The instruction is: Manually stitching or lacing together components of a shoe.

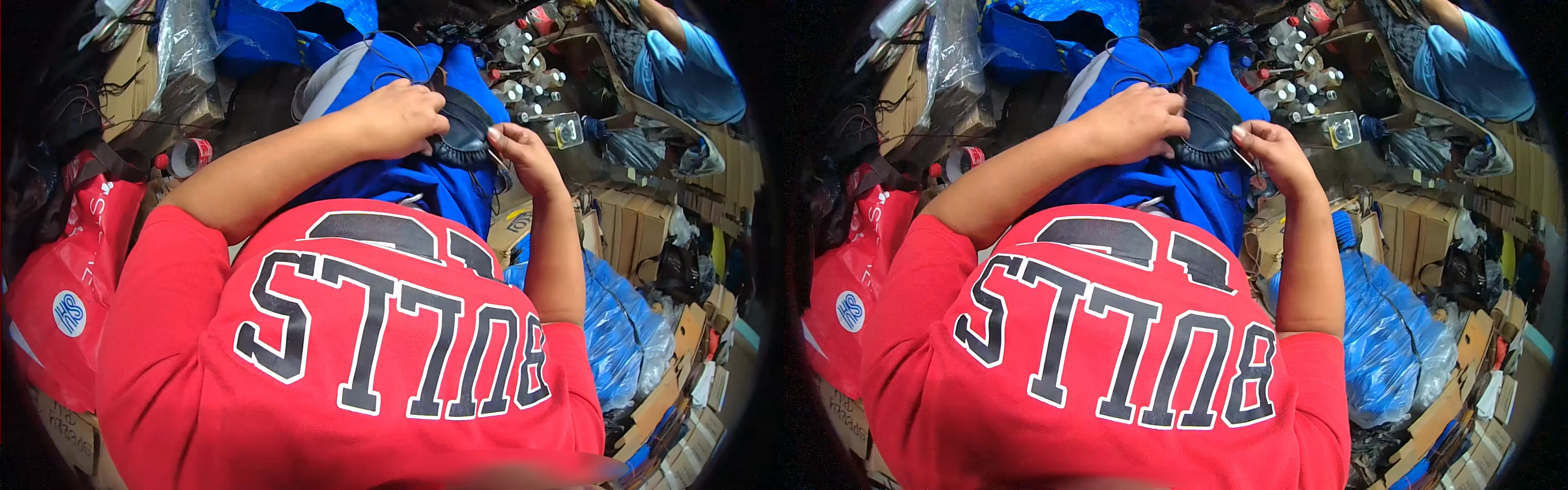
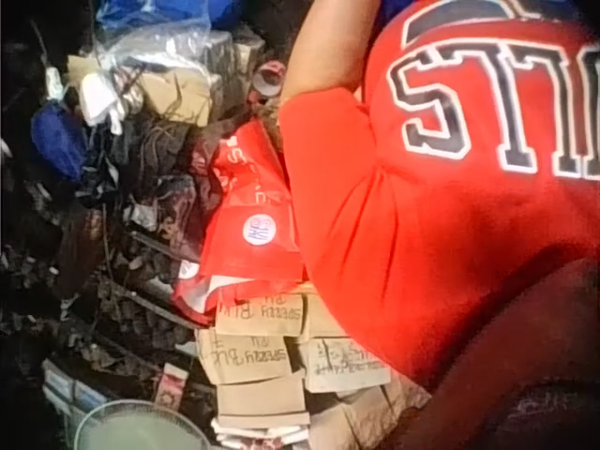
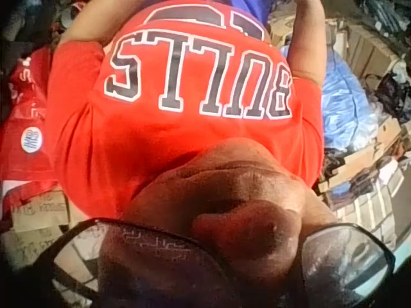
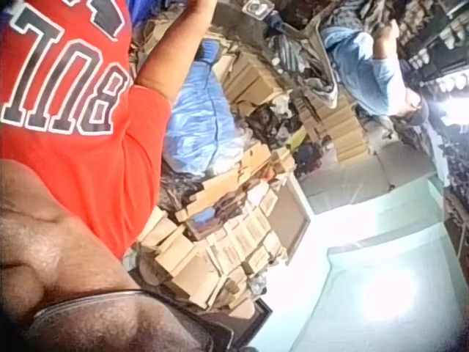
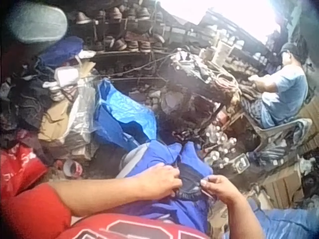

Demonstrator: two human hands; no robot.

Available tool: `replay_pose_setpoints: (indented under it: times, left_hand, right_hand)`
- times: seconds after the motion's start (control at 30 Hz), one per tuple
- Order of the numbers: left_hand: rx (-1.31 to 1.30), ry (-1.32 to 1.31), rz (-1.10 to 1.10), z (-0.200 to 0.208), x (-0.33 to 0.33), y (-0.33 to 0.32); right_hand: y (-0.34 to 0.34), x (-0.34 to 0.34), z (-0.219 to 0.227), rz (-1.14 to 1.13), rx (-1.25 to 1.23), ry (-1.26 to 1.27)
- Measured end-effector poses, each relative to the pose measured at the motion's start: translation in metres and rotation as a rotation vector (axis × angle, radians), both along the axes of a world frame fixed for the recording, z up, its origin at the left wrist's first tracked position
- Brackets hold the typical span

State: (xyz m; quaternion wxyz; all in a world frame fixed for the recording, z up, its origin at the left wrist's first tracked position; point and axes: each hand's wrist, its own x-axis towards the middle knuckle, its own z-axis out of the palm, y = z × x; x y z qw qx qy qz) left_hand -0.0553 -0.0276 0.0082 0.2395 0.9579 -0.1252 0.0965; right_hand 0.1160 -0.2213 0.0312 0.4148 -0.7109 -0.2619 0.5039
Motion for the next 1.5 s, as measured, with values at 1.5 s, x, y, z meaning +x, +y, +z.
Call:
replay_pose_setpoints:
  times: [1.5]
  left_hand:
    - [-0.91,0.737,-0.132,0.013,0.081,0.017]
  right_hand:
    - [-0.01,-0.034,0.054,0.053,0.038,-0.655]
